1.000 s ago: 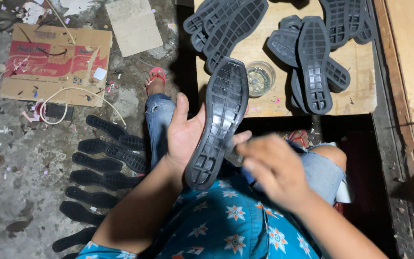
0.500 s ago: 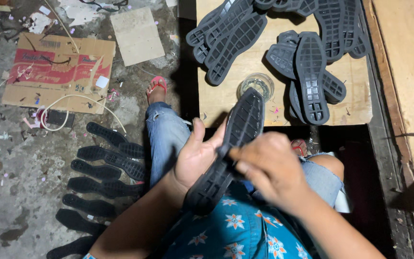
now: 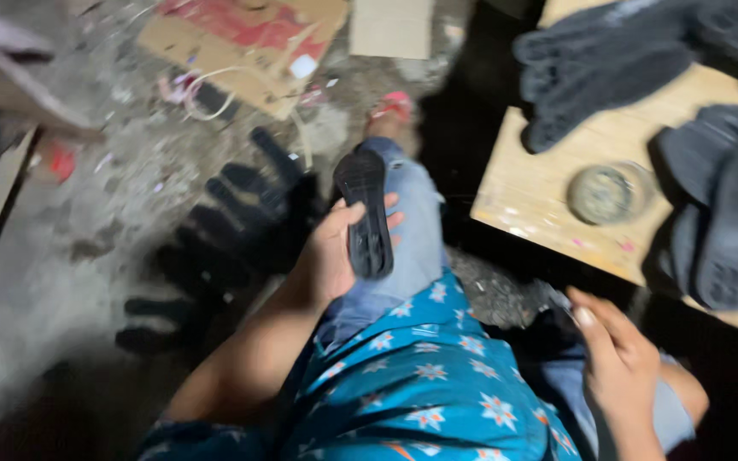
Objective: The person sits on the floor and applies a dark paste to the edges of black shoe soles using a small brush. They repeatedly dip the brush into a small container and spread the paste along the sole perimeter, then place each treated sole on the floor.
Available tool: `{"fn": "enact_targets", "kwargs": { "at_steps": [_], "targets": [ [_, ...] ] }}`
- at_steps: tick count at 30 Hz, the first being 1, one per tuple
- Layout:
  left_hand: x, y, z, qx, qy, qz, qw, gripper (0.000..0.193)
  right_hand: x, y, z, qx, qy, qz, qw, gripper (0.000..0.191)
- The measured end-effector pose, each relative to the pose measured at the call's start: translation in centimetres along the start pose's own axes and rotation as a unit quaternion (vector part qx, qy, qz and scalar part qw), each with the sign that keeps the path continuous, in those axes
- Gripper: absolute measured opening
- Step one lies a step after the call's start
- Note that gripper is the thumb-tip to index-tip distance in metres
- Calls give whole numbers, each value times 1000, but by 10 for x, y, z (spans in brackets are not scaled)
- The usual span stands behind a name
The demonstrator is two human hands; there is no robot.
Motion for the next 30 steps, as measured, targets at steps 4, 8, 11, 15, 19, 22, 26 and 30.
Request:
{"fn": "enact_targets", "kwargs": {
  "at_steps": [4, 8, 11, 15, 19, 22, 26, 30],
  "targets": [
    [-45, -16, -98, -167, 54, 100, 979, 34, -77, -11, 10, -12, 95, 169, 981, 27],
    [-99, -57, -188, -373, 90, 156, 910, 28, -109, -14, 13, -28, 178, 151, 972, 22],
    [-120, -92, -225, -471, 108, 181, 857, 29, -112, -11, 21, -35, 199, 127, 971, 19],
    [-112, -114, -254, -547, -24, 165, 820, 31, -101, -5, 35, -14, 172, 138, 975, 20],
    [-104, -115, -263, -534, -78, 187, 821, 33, -84, -1, 50, 36, 104, 157, 982, 26],
    [-108, -118, -263, -536, 65, 164, 826, 30, -72, -1, 56, 31, 127, 184, 974, 28],
    [-119, -121, -254, -465, 448, 26, 763, 31, -62, 4, 57, 29, 105, 180, 978, 27],
    [-104, -118, -261, -340, 537, -181, 751, 38, -64, 9, 63, 33, 119, 191, 974, 26]
  ]
}}
Point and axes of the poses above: each hand's wrist, its own y-axis towards the middle knuckle, its own z-axis out of the palm, x = y × z, the point moved 6 cm from there along y, towards the middle knuckle, and after that the axes turned 11 degrees about -y, right-handed, at the moved point
